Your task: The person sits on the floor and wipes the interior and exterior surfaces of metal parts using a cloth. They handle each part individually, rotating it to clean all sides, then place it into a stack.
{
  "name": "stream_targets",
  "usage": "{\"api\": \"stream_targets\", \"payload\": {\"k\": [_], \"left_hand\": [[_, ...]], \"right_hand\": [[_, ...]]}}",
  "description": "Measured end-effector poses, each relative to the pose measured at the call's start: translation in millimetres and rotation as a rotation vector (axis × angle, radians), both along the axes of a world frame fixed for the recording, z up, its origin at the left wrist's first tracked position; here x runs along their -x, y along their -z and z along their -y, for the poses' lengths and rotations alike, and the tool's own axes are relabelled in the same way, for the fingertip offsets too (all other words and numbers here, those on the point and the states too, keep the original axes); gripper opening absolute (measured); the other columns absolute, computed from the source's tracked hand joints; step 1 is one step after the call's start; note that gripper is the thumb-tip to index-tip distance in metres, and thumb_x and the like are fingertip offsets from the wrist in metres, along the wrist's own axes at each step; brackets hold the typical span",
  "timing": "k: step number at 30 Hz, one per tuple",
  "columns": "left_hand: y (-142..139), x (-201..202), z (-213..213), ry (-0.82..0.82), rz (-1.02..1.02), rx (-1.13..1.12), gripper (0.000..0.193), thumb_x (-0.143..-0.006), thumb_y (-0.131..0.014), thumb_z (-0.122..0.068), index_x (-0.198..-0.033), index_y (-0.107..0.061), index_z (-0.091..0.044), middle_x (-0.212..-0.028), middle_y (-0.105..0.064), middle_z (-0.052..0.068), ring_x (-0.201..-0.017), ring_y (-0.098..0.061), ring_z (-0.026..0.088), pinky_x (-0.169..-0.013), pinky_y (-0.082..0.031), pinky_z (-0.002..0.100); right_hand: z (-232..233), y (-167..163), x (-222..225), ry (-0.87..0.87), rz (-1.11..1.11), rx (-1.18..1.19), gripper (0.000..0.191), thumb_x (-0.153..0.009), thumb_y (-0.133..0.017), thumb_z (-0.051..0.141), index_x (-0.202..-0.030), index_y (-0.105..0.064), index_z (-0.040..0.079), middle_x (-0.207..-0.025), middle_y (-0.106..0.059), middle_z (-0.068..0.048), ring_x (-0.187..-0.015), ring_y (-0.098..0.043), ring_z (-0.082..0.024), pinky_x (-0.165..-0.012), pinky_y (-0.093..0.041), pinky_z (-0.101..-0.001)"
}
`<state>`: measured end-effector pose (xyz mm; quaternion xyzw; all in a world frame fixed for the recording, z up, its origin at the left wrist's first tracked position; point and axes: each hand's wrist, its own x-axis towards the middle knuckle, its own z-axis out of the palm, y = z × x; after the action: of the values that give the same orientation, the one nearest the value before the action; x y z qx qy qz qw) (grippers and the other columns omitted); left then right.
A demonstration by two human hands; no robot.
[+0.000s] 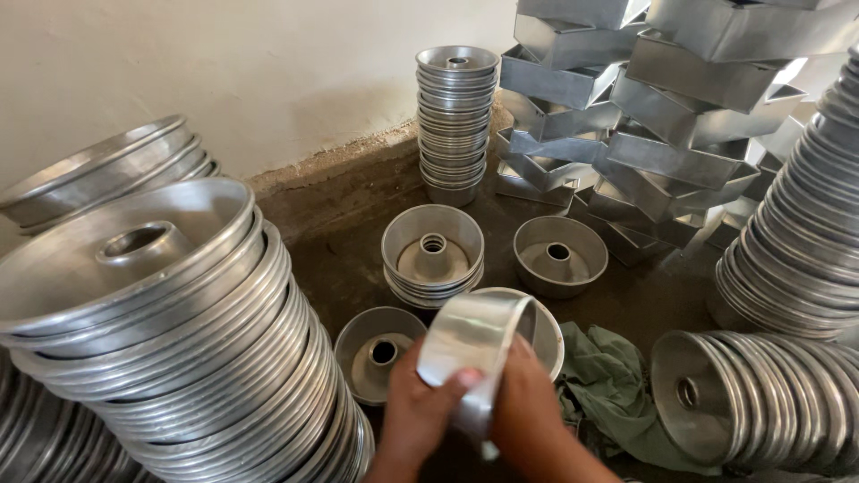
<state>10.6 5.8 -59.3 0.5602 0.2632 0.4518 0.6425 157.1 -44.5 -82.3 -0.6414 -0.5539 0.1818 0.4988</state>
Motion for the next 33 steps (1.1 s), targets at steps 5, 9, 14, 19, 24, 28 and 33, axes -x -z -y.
{"api": "stream_targets", "payload": {"k": [5,9,14,19,24,28,33], "left_hand": [[-36,6,21,0.219,-0.272,-0.161,0.080,-0.063,-0.087,-0.057,-0.121,-0.068,-0.006,-0.100,-0.081,0.004,-0.091,-0.079,0.015,-0.083,-0.063,0.031],[-36,3,20,0.132,-0.578,-0.584,0.083,-0.063,-0.090,-0.062,-0.121,-0.071,-0.006,-0.106,-0.074,0.012,-0.101,-0.070,0.025,-0.089,-0.056,0.038],[-19,5,5,0.202,-0.066,0.172,0.068,-0.078,-0.074,-0.057,-0.127,-0.067,-0.010,-0.111,-0.076,0.004,-0.103,-0.071,0.016,-0.094,-0.055,0.032],[-18,22,-10,-0.016,-0.080,0.264,0.053,-0.085,-0.076,-0.038,-0.115,-0.075,0.006,-0.096,-0.078,0.014,-0.083,-0.071,0.018,-0.078,-0.056,0.034],[-31,16,16,0.165,-0.115,0.033,0.061,-0.075,-0.085,-0.037,-0.119,-0.071,0.002,-0.102,-0.079,0.011,-0.090,-0.073,0.017,-0.083,-0.060,0.034],[-35,7,23,0.179,-0.441,-0.568,0.070,-0.073,-0.091,-0.048,-0.122,-0.073,-0.002,-0.117,-0.072,0.017,-0.111,-0.064,0.028,-0.096,-0.048,0.041],[-27,7,7,0.174,-0.197,0.159,0.079,-0.069,-0.080,-0.062,-0.125,-0.070,-0.007,-0.124,-0.071,0.013,-0.116,-0.064,0.021,-0.101,-0.047,0.038]], "right_hand": [[-24,35,-48,-0.160,-1.095,0.279,0.033,-0.081,-0.065,0.020,-0.111,-0.073,0.007,-0.113,-0.072,-0.018,-0.106,-0.065,-0.039,-0.088,-0.055,-0.0471],[-25,37,-70,-0.236,-1.264,0.313,0.033,-0.088,-0.061,0.025,-0.114,-0.070,0.007,-0.111,-0.072,-0.018,-0.104,-0.066,-0.038,-0.087,-0.055,-0.0463],[-15,18,-41,-0.064,-0.944,-0.035,0.034,-0.097,-0.057,0.031,-0.118,-0.067,0.007,-0.110,-0.072,-0.017,-0.101,-0.066,-0.036,-0.087,-0.055,-0.0454],[-5,14,-4,-0.198,0.351,-0.536,0.020,-0.100,-0.060,0.028,-0.114,-0.066,0.015,-0.114,-0.072,-0.008,-0.113,-0.067,-0.031,-0.100,-0.053,-0.0404],[-14,25,-28,-0.050,-0.861,0.124,0.025,-0.097,-0.059,0.026,-0.114,-0.068,0.010,-0.112,-0.073,-0.011,-0.108,-0.068,-0.032,-0.096,-0.054,-0.0416],[-20,23,-68,-0.206,-1.174,0.332,0.026,-0.095,-0.060,0.024,-0.115,-0.067,0.010,-0.114,-0.072,-0.012,-0.108,-0.068,-0.032,-0.095,-0.054,-0.0421],[-5,12,-47,-0.059,-0.751,0.000,0.027,-0.092,-0.062,0.022,-0.116,-0.067,0.010,-0.116,-0.071,-0.014,-0.108,-0.067,-0.033,-0.094,-0.054,-0.0426]]}}
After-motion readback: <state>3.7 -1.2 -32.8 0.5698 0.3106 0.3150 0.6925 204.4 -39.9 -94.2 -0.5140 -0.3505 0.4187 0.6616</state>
